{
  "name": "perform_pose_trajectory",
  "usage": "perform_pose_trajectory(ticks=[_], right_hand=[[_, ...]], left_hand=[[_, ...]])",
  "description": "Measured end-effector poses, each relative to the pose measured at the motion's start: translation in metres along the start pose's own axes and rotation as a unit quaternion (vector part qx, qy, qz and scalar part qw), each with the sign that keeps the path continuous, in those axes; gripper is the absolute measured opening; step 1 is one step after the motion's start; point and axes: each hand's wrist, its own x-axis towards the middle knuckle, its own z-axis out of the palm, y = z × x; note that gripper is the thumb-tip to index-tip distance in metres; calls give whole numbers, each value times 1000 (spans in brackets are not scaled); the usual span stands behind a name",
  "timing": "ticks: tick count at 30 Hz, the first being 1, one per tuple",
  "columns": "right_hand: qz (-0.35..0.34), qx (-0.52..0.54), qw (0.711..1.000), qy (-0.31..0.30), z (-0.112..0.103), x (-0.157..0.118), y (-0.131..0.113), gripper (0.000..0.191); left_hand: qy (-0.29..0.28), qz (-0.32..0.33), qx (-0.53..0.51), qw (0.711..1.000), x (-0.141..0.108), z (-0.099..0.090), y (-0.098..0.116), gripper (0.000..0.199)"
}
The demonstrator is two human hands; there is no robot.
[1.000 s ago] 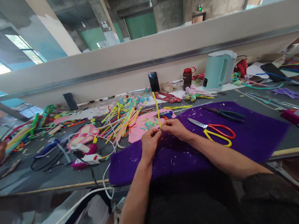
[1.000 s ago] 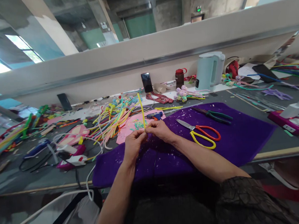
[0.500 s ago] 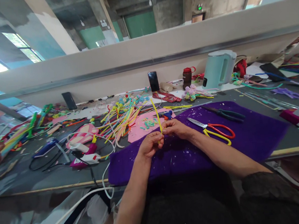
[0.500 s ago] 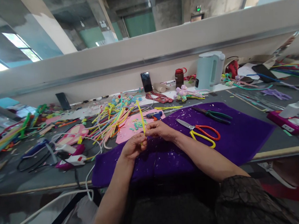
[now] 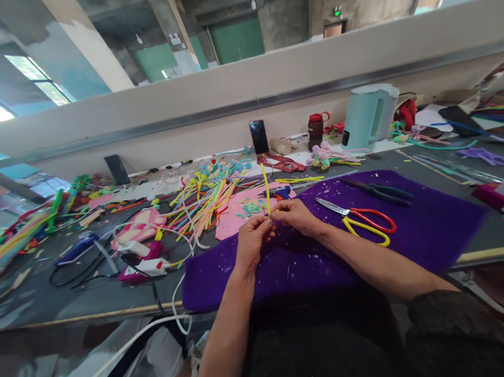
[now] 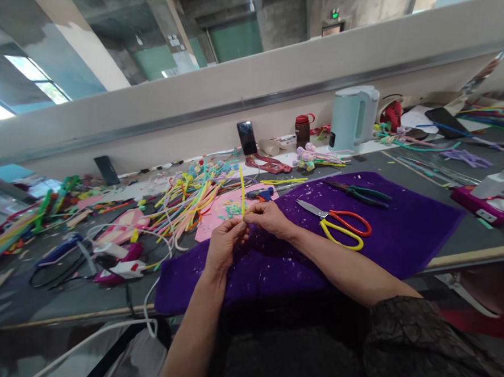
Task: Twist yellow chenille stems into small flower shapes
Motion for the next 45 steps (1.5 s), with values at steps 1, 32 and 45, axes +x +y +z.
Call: perform_pose_trajectory(ticks=[1,32,45], right_hand=[[-1,-3,1000,2,0,0,0,17],[13,55,995,-79,3,-2,-4,25],[17,33,999,-38,-1,0,1,23]], left_hand=[[8,13,19,1000,0,0,-1,27],[-94,-125,-140,978,1,-6,3,23],[5,5,-14,1000,-3,1,3,29]])
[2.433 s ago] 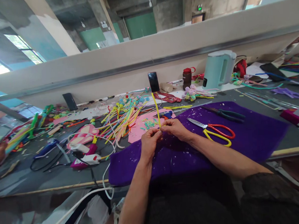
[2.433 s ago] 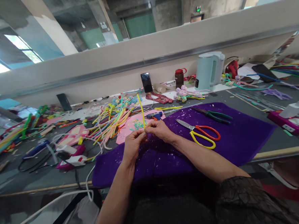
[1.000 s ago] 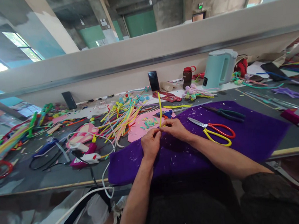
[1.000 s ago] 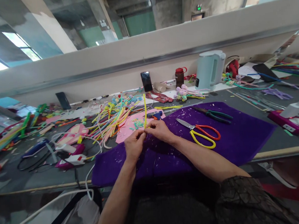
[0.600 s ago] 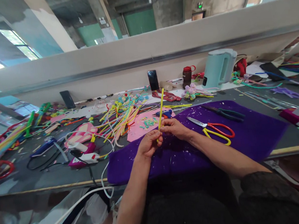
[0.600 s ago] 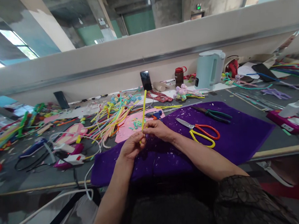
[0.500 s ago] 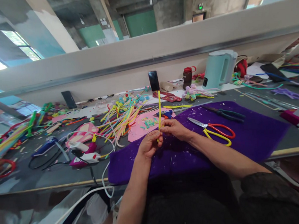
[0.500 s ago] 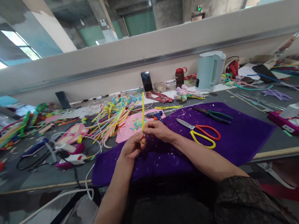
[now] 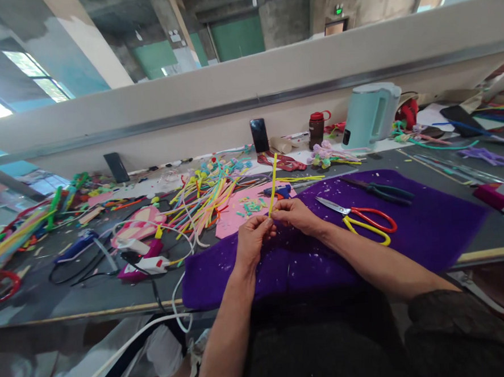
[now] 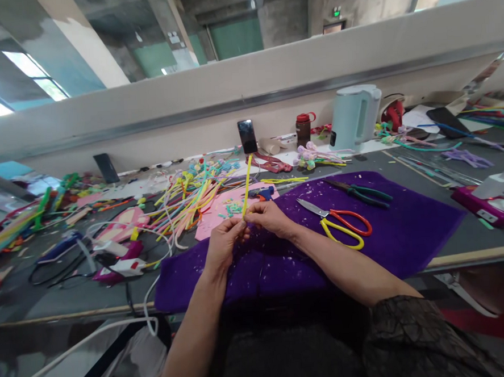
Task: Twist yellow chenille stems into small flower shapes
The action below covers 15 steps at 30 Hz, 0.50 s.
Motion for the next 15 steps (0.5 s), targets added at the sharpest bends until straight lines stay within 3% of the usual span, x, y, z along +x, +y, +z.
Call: perform_pose_trajectory(ticks=[4,8,12,15], right_hand=[[-1,-2,1000,-2,0,0,-1,23],[3,18,999,-34,1,-1,-2,25],[18,71,995,-61,5,-2,-1,26],[21,76,995,-53,7,-2,-1,25]], left_hand=[[-2,-8,-9,1000,0,0,0,27],[-45,-74,-80,993,2,-3,0,23],[-105,-141,-178,968,6,-8,0,18],[-102,-155,-179,966,6,-8,0,19]])
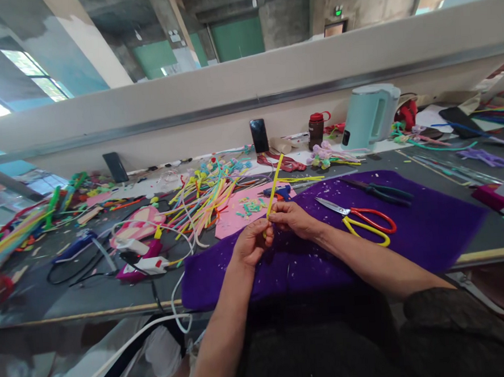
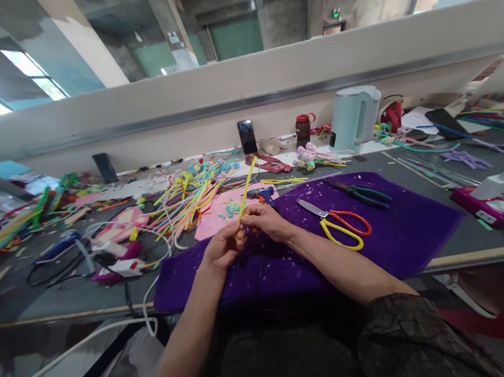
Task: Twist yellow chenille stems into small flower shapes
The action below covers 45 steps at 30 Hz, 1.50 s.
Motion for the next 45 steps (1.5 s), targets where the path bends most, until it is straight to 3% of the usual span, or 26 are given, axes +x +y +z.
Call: perform_pose_trajectory(ticks=[2,4,7,10,13,16,21,25,27,29,32,36,39,45], right_hand=[[-4,-21,999,24,0,1,0,25],[-20,-58,996,57,0,1,0,24],[-43,-114,988,97,-1,1,0,21],[-39,-138,985,94,-3,1,-1,19],[-35,-134,987,82,-4,1,-1,19],[-32,-117,989,79,-5,1,-1,20],[-29,-72,996,34,-5,-1,-3,22],[-27,-50,998,-15,-3,-2,-7,22],[-26,-58,998,-7,0,-2,-8,19],[-32,-85,995,32,2,-2,-8,16],[-51,-131,986,91,3,-1,-7,13],[-43,-127,988,73,-2,0,-7,14],[-24,-100,994,47,-6,0,-8,17],[-9,-69,996,54,-7,0,-6,20]], left_hand=[[37,33,45,998,-1,2,-2,21],[90,112,117,983,-2,4,-5,24],[151,234,232,932,-3,6,-7,23],[170,274,306,896,-5,8,-8,19],[169,265,303,900,-5,8,-9,19],[137,229,238,934,-4,8,-9,19],[57,88,86,991,-2,2,-4,19],[-23,5,-5,1000,-2,-2,-1,18],[-29,-7,-12,999,-3,-1,-1,19],[-2,13,23,1000,-4,1,-2,20],[72,114,116,984,-5,4,-5,23],[124,227,203,944,-6,6,-10,21],[131,232,216,939,-5,5,-11,22],[113,204,179,956,-6,10,-8,21]])
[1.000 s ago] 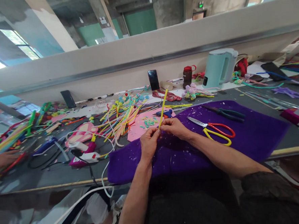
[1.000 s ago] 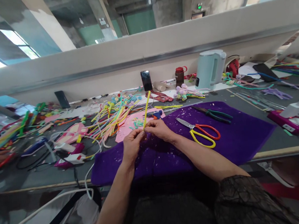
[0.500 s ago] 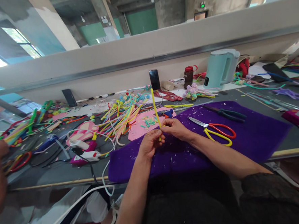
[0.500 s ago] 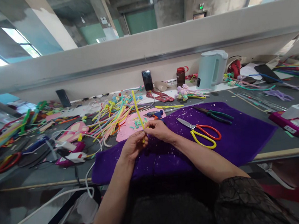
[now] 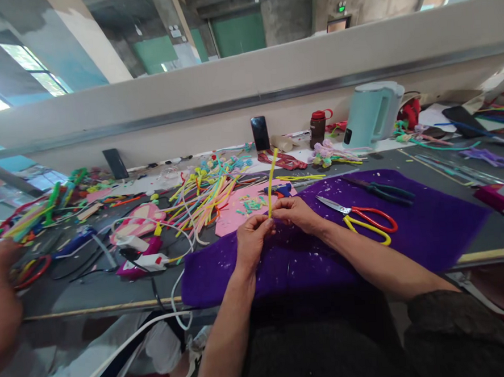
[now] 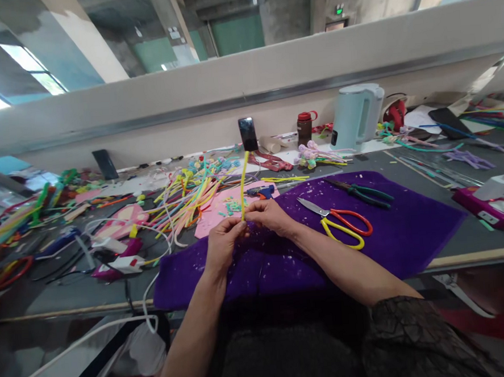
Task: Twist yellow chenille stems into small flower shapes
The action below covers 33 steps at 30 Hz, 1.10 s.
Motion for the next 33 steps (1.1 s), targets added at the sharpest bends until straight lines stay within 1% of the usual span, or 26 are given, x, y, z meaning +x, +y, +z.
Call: perform_pose_trajectory(ticks=[3,6,8,10,12,13,15,18,20,22,25,27,30,33], right_hand=[[0,11,1000,-7,0,0,2,20],[0,20,999,-34,-1,0,2,21],[8,29,997,-69,-2,-1,1,22],[14,39,994,-103,-3,-1,-1,23],[15,39,993,-113,-2,-2,-3,24],[15,33,994,-106,-1,-2,-3,23],[5,5,998,-66,1,-2,-2,21],[-21,-47,999,1,3,-1,0,16],[-32,-65,997,15,3,-1,0,14],[-29,-61,998,6,2,-2,-1,14],[-21,-37,999,-24,0,-2,-2,16],[-24,-22,999,-42,-1,-2,-2,17],[-29,-7,998,-61,-1,-2,-2,19],[-30,9,997,-76,0,-3,-2,20]], left_hand=[[-4,-16,-12,1000,0,1,2,21],[-22,-67,-41,997,1,-2,2,23],[-63,-120,-85,987,2,-6,2,22],[-117,-166,-135,970,3,-9,2,20],[-154,-191,-161,956,3,-11,2,20],[-157,-194,-159,955,3,-11,2,20],[-126,-171,-125,969,3,-9,1,22],[-37,-72,-45,996,1,-4,-2,27],[-2,-21,-16,1000,0,-2,-2,27],[2,-8,-11,1000,0,-1,-2,25],[-2,-29,-20,999,-1,-1,0,25],[-12,-66,-40,997,0,-3,1,26],[-52,-133,-97,985,2,-7,2,25],[-106,-178,-166,964,4,-11,2,22]])
